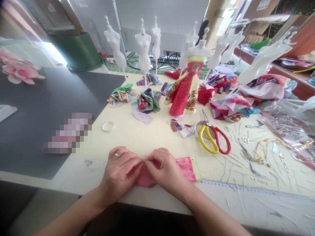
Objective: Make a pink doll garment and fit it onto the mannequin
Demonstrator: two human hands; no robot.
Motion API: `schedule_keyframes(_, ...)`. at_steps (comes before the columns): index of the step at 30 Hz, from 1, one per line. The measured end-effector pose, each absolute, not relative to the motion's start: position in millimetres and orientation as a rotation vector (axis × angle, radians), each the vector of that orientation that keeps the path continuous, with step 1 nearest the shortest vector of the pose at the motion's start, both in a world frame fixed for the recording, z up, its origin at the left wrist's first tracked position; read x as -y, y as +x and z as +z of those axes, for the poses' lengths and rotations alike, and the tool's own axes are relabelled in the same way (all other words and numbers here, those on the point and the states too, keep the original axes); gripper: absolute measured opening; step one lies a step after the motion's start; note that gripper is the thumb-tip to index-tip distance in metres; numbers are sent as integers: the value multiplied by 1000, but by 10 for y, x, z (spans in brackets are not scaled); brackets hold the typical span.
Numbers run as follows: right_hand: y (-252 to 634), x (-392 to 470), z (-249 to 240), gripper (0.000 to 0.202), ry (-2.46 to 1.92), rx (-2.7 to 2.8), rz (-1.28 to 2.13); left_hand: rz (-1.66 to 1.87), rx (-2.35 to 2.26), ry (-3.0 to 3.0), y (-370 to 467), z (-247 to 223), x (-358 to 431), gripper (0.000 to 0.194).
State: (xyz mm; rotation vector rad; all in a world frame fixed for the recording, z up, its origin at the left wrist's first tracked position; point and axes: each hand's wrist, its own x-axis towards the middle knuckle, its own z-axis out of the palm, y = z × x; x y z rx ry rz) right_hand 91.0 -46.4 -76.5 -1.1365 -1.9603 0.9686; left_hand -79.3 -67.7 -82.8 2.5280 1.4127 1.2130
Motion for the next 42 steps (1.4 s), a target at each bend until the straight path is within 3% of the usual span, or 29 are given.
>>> schedule_keyframes(42, 910, 469, -757, 12, -1219, 1905, 1129, 1136, -1353, 2185, -819, -773, 666, 14)
